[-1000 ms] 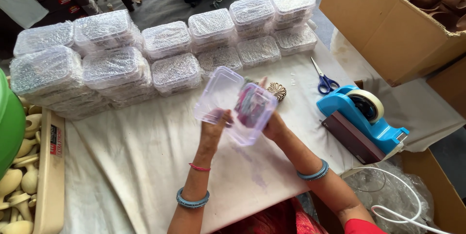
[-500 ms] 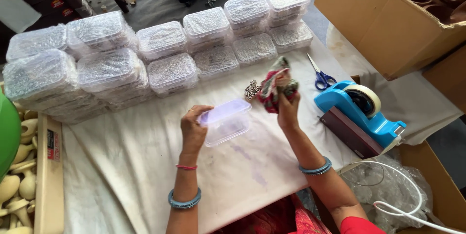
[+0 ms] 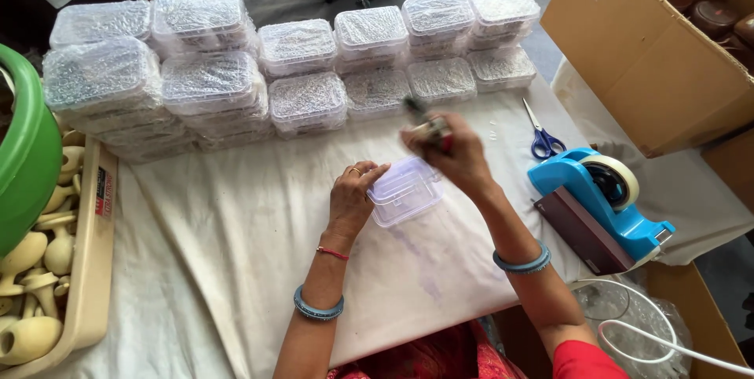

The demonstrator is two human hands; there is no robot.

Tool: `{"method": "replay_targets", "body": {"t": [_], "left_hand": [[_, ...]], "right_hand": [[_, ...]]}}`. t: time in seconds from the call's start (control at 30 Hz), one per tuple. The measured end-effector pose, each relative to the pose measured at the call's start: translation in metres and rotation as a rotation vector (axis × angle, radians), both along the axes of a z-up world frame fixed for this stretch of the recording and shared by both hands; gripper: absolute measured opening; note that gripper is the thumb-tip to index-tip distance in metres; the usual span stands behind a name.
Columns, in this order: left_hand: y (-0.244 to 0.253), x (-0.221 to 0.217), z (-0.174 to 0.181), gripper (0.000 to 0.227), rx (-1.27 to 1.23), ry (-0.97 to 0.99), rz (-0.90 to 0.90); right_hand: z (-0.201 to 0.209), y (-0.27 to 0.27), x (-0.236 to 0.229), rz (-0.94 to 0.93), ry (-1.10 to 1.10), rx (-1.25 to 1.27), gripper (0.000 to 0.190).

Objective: The person wipes the inside of a small, clear plastic container with a patterned cloth. They then place two decorative metal objects, one shaped like an elephant and the other like a flower, into the container and close the lid.

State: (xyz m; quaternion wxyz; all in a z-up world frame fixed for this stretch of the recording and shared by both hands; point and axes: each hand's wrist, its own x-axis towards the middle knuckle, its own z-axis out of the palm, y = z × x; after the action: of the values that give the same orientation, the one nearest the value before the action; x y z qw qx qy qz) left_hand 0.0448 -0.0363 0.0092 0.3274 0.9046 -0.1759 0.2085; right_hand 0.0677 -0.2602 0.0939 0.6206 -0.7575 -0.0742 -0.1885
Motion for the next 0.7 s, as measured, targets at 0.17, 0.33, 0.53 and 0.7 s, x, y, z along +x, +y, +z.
{"method": "replay_targets", "body": {"t": [0.17, 0.33, 0.53, 0.7], "left_hand": [[0.004, 0.016, -0.025, 0.047, -0.238, 0.087, 0.149], [0.007, 0.015, -0.031, 0.027, -0.244, 0.098, 0.159], [0.014, 0.015, -0.049, 0.019, -0.593, 0.165, -0.026], [0.011, 0.016, -0.042, 0.025, -0.677, 0.314, 0.093]], "right_hand": [[-0.024, 0.031, -0.018, 0.172, -0.179, -0.978, 0.048], [-0.033, 0.044, -0.04, 0.143, -0.235, -0.832, 0.052], [-0.034, 0.076, -0.029, 0.268, -0.311, -0.741, 0.049], [-0.032, 0.069, -0.007, 0.236, -0.231, -0.818, 0.046]]}}
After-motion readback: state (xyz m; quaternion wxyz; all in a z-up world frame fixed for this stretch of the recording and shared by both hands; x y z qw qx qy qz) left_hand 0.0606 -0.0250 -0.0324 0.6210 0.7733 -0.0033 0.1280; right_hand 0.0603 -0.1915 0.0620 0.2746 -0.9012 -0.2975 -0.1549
